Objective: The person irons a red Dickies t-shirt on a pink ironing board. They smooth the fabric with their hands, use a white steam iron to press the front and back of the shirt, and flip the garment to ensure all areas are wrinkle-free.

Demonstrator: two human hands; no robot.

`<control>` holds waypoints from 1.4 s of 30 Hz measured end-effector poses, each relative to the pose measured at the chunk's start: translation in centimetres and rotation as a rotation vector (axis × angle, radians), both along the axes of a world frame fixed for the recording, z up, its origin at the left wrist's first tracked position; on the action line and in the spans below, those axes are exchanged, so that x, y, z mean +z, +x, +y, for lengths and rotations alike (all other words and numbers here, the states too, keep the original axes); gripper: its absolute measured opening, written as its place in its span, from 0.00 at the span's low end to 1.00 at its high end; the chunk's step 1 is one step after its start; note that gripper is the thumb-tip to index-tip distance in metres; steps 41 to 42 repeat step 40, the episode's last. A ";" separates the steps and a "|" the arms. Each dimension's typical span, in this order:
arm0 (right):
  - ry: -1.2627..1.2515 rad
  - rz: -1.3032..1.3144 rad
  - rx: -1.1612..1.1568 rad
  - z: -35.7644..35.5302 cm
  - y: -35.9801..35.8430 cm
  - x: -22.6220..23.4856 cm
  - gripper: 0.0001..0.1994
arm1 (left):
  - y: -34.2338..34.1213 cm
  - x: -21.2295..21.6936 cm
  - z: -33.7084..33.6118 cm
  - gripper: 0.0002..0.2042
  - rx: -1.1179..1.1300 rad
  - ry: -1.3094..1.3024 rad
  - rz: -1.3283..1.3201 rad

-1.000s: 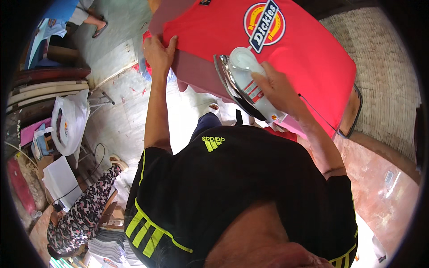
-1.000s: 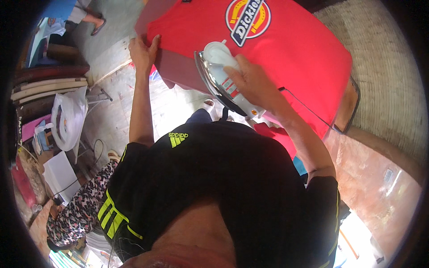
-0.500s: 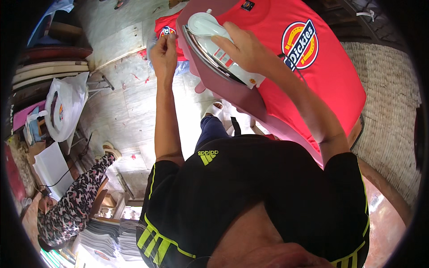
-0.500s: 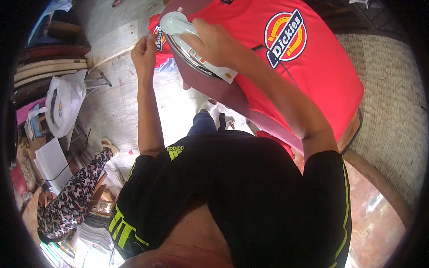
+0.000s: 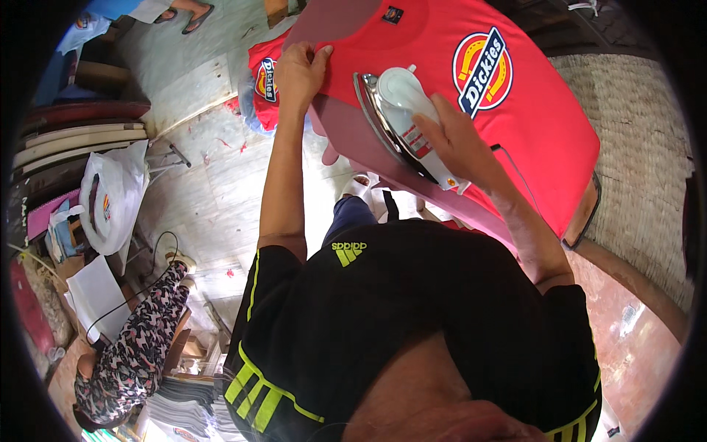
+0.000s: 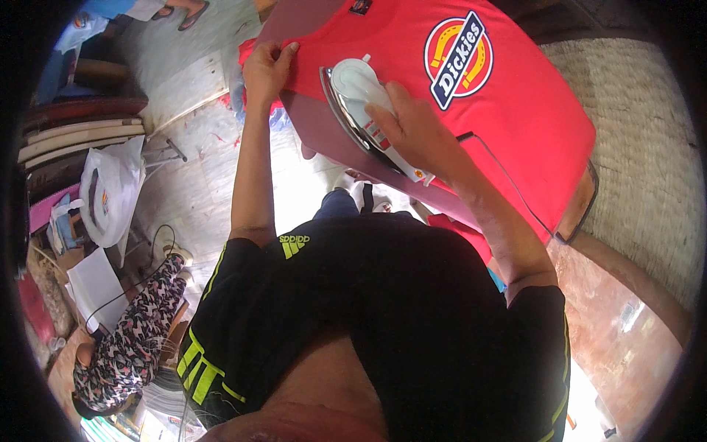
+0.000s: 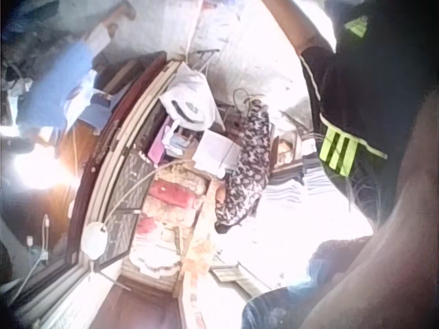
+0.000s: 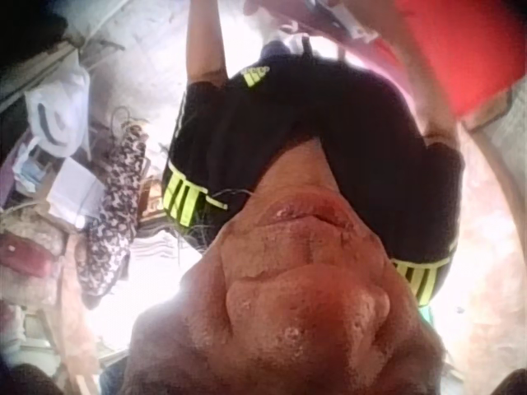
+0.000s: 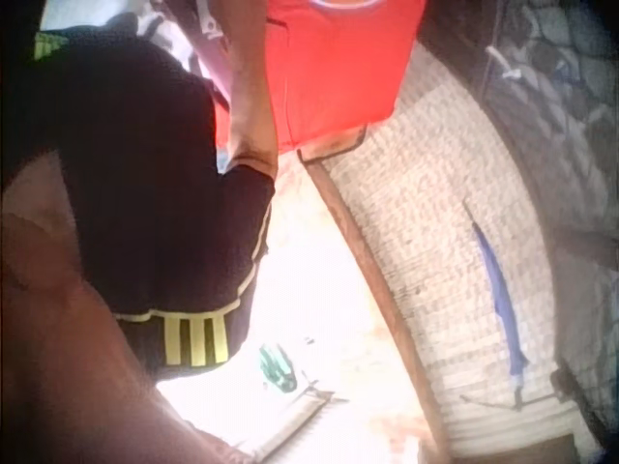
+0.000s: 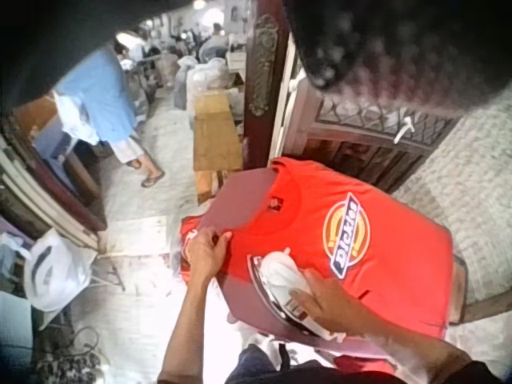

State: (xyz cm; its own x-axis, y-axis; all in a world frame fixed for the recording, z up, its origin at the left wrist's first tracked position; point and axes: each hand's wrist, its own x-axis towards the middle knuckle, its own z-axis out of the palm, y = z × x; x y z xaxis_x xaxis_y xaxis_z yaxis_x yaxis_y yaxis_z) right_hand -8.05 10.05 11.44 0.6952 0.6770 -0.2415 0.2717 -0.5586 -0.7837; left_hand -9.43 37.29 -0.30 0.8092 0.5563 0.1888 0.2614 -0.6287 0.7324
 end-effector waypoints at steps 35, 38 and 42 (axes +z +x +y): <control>0.055 -0.054 -0.262 2.1 2.9 -1.0 0.24 | -0.2 -3.4 -3.8 0.28 -0.045 0.489 0.000; 0.067 -0.036 -0.182 0.0 2.8 -0.6 0.23 | 0.2 -3.6 -4.0 0.29 -0.023 0.498 0.109; 0.163 0.010 -0.194 -3.3 2.7 -2.0 0.22 | 0.6 -3.3 -4.1 0.33 -0.018 0.498 0.154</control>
